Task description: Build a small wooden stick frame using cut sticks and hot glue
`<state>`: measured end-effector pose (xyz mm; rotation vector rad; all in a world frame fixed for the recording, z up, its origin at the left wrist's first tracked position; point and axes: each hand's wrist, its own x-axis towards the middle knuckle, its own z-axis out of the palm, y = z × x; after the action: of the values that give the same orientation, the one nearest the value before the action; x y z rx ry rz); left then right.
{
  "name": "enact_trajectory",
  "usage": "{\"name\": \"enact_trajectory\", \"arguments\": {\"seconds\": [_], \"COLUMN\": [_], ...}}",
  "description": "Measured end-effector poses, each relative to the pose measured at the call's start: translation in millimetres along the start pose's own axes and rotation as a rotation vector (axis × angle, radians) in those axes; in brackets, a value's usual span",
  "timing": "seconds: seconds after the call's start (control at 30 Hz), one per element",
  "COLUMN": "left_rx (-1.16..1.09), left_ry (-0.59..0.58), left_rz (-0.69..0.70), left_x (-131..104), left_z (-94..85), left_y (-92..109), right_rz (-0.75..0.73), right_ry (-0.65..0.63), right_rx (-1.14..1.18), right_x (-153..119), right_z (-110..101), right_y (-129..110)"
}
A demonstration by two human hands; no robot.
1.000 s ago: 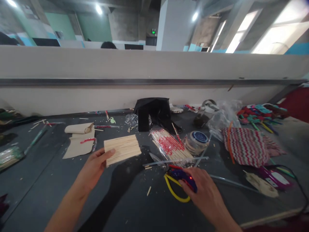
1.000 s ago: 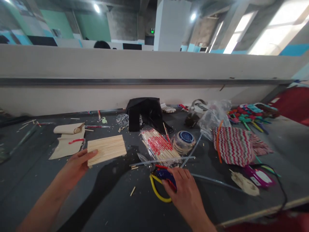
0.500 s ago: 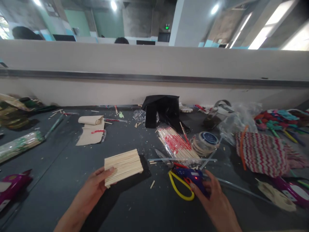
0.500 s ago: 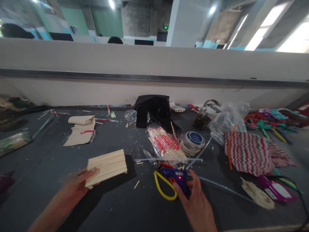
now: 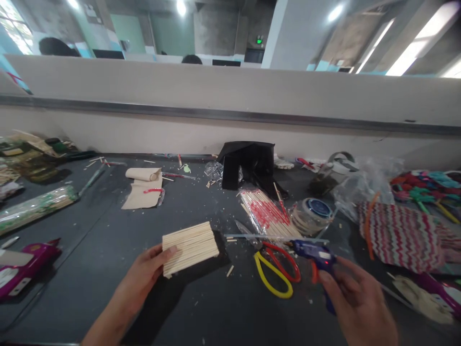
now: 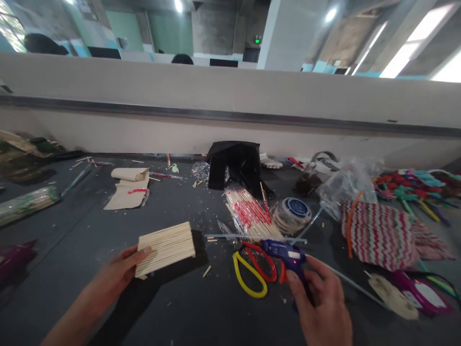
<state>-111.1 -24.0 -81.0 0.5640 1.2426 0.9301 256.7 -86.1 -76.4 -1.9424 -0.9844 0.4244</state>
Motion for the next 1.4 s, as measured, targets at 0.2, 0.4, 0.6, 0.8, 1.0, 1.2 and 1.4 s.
{"name": "enact_trajectory", "arguments": {"seconds": [0.2, 0.4, 0.6, 0.8, 1.0, 1.2, 1.4], "left_rx": [0.136, 0.407, 0.784, 0.968, 0.957, 0.946, 0.872], "left_ry": [0.137, 0.36, 0.203, 0.05, 0.007, -0.029, -0.059], "left_rz": [0.023, 0.273, 0.601, 0.641, 0.671, 0.676, 0.64], "left_x": [-13, -20, 2, 15, 21, 22, 17], "left_z": [-11.0, -27.1, -31.5, -29.6, -31.6, -34.7, -35.1], "left_y": [2, -3, -27, -28, -22, -25, -21], "right_rz": [0.003, -0.151, -0.047, 0.026, 0.057, -0.009, -0.187], "right_ry": [0.007, -0.28, -0.462, -0.479, -0.481, -0.506, -0.475], "right_rx": [0.459, 0.552, 0.614, 0.619, 0.538, 0.434, 0.204], "right_x": [5, 17, 20, 20, 33, 38, 41], "right_z": [8, 47, 102, 133, 159, 194, 222], "right_y": [-44, -72, -70, -58, -65, -79, -79]}}
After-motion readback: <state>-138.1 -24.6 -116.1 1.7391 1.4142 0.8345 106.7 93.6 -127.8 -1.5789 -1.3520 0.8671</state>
